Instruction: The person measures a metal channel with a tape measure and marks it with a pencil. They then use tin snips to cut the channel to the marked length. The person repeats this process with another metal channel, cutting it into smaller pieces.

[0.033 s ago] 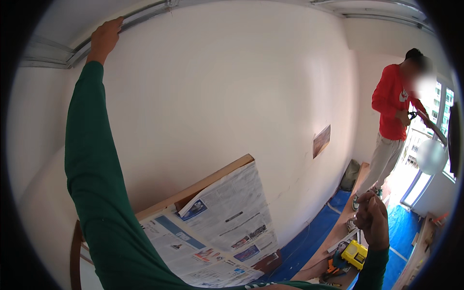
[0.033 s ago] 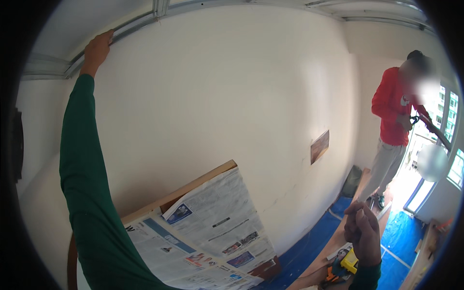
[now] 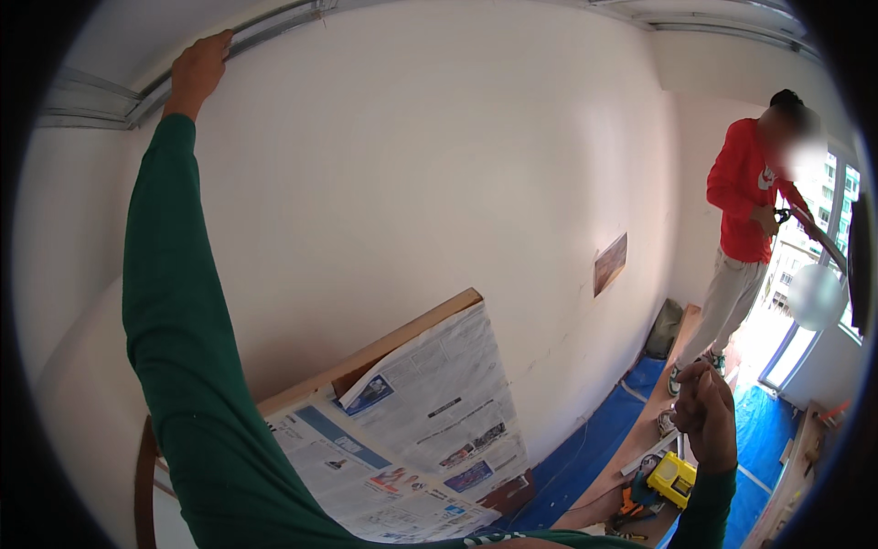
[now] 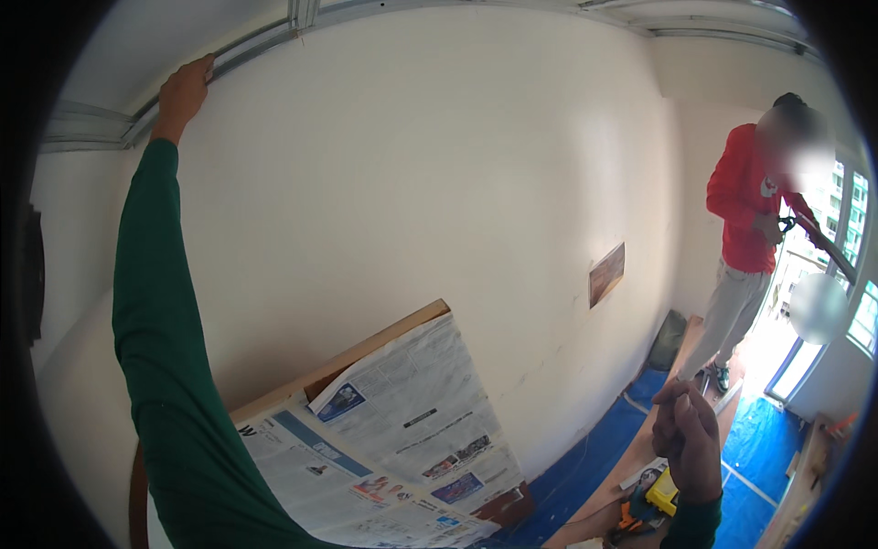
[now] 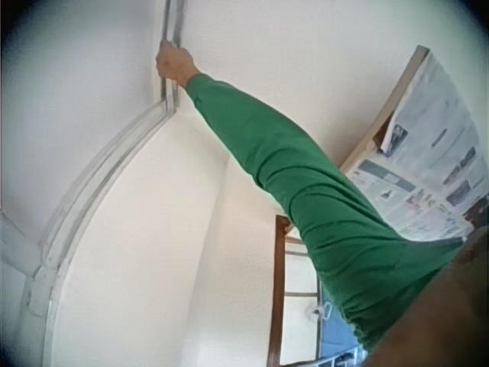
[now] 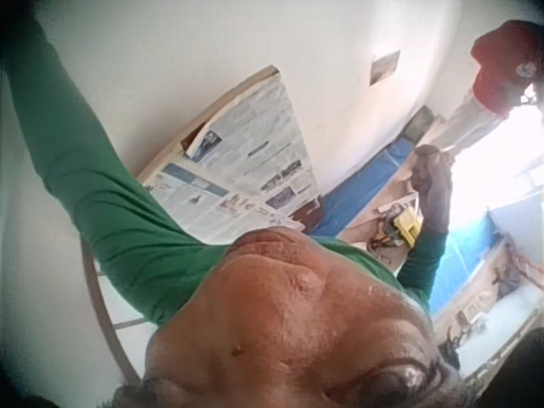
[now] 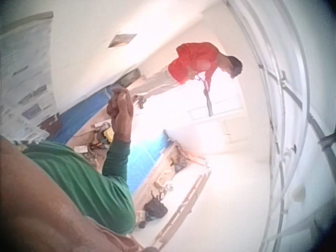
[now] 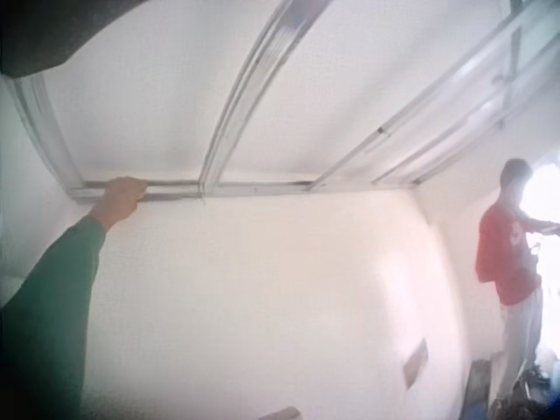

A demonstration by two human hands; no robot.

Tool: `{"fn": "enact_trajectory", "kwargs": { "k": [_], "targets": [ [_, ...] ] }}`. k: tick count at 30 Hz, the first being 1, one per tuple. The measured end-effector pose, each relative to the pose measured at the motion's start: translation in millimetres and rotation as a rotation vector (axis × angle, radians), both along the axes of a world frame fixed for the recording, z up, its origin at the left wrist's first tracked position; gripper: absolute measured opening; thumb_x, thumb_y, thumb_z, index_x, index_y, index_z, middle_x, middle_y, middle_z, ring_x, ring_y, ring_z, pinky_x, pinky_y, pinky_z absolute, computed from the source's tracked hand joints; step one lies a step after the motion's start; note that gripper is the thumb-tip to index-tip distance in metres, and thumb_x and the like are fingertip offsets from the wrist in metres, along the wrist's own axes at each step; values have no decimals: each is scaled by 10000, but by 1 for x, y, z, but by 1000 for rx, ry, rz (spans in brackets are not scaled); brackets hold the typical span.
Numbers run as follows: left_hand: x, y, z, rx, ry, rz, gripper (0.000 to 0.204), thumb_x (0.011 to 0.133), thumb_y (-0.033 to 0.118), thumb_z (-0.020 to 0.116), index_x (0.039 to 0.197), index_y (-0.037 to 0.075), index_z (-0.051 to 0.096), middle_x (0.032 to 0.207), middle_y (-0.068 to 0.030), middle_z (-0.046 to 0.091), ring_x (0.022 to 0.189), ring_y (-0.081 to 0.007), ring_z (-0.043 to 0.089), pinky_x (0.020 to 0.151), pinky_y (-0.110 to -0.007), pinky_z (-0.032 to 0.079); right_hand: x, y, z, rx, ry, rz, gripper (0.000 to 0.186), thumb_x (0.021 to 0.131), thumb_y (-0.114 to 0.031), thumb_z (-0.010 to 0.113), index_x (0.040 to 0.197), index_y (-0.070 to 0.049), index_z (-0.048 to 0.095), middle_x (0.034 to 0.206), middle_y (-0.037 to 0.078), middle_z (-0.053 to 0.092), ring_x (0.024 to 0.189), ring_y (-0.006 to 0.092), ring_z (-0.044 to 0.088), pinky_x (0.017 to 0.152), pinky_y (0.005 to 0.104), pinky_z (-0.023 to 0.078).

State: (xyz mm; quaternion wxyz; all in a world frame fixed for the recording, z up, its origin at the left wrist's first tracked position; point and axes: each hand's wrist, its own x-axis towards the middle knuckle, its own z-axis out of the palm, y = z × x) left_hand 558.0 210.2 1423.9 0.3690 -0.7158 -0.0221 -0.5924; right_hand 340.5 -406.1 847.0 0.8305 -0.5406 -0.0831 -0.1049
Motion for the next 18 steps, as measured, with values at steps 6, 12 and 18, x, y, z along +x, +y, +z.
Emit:
{"fn": "enact_trajectory", "kwargs": {
  "k": [6, 12, 18],
  "targets": [
    [4, 6, 3, 176, -21, -129, 326, 1077, 161, 616, 1397, 171, 680, 1227, -152, 788, 1126, -413, 746, 951, -551, 603, -1, 7, 4, -10, -11, 44, 412, 1177, -426, 560, 1212, -21, 624, 762, -67, 372, 589, 36, 308, 496, 246, 236],
    [12, -4, 8, 75, 8, -14, 309, 1069, 147, 623, 1370, 167, 693, 1214, -149, 789, 1099, -403, 753, 939, -545, 607, -11, 13, 12, -32, -24, 47, 412, 1176, -421, 559, 1215, -17, 628, 767, -61, 376, 605, 38, 314, 510, 247, 245],
    [10, -3, 4, 130, -35, -92, 284, 1038, 114, 651, 1313, 152, 707, 1168, -131, 793, 1079, -393, 756, 907, -535, 614, -24, -1, 3, -18, 25, -34, 390, 1182, -412, 544, 1221, -33, 631, 758, -64, 371, 583, 33, 309, 494, 246, 248]
  ]
}}
